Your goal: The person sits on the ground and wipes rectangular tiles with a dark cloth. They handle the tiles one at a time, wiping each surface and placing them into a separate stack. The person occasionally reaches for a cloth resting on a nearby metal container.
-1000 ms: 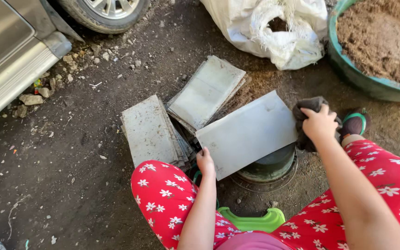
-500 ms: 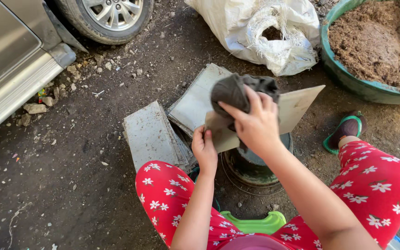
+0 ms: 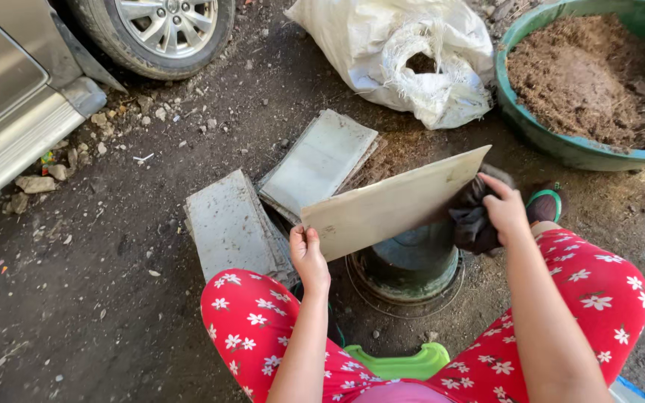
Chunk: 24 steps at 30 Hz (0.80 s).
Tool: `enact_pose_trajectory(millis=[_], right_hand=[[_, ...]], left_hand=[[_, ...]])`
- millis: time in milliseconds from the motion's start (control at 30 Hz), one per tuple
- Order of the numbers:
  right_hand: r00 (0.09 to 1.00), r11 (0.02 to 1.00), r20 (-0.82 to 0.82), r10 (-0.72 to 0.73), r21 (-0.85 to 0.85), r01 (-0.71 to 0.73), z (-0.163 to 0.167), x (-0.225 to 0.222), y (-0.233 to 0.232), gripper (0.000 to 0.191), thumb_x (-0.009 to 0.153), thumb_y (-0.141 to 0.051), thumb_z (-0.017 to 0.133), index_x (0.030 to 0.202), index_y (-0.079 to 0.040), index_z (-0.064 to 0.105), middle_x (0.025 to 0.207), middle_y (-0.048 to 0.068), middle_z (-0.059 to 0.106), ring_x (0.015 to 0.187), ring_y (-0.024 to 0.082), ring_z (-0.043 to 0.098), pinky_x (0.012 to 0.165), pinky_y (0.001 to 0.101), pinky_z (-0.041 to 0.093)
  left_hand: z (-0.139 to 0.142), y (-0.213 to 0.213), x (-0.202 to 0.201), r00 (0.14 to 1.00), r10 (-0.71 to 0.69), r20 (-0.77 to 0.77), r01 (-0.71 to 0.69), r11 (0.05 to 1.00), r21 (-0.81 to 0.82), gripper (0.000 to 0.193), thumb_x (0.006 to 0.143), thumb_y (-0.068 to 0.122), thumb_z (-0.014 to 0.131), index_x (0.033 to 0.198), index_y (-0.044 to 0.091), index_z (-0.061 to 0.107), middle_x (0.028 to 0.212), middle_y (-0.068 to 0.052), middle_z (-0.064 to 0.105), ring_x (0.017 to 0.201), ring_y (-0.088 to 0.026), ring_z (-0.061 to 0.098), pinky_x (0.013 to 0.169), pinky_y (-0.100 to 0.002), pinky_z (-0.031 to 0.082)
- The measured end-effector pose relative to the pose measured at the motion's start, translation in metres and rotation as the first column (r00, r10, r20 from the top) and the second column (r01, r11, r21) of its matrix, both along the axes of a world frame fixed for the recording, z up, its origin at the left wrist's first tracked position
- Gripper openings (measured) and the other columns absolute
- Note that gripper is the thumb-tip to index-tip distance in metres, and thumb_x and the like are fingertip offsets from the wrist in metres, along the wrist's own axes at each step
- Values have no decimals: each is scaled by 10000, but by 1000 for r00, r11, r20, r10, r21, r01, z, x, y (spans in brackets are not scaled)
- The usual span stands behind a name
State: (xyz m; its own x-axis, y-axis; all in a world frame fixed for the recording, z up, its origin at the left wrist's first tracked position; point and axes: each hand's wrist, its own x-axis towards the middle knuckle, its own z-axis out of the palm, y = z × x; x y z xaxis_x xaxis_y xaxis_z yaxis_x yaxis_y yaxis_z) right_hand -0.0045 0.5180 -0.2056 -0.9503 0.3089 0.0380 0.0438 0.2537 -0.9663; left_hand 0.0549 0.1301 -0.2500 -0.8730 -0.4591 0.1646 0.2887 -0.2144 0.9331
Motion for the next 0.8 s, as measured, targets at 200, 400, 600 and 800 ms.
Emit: enact_pose_trajectory(millis=[200,400,600,800], right_hand=[[1000,920,20,-7,-391,14,-7,12,-12,576,887,62,500,1427,-92,629,1299,67,665,1170,178,629,1001,295,501],[984,857,38,172,-499,-130,-11,15,16,428,994,0,559,1402,-92,644,1319,55,672,1180,157,633,1025,293,498],[984,977,83,-156,-135,166,-31,26,47,509,810,56,631,1240,-193,737,1362,69,595,1245,202,578,1027,309,479],[892,847,-435,-123,423,323,17,21,48,495,854,68,598,1258,-153,781,1338,220,498,1357,387,534,1233,418,421]], left_hand=[[-9,-2,-8,918,-180,-352,205,978,35,458,1130,449,476,1029,37,648,1189,-108,681,1275,-223,589,1146,-382,388],[-16,6,-8,957,-261,128,151,823,547,513,1014,374,545,1476,180,435,1454,-1,531,1337,-183,503,1176,-443,346],[-48,5,28,659,-549,514,193,784,589,467,1002,240,593,1433,67,549,1361,-108,638,1215,-279,606,1038,-483,468],[-61,18,30,725,-397,563,77,859,506,398,1012,257,561,1373,96,610,1322,-47,663,1207,-219,599,1023,-436,463]])
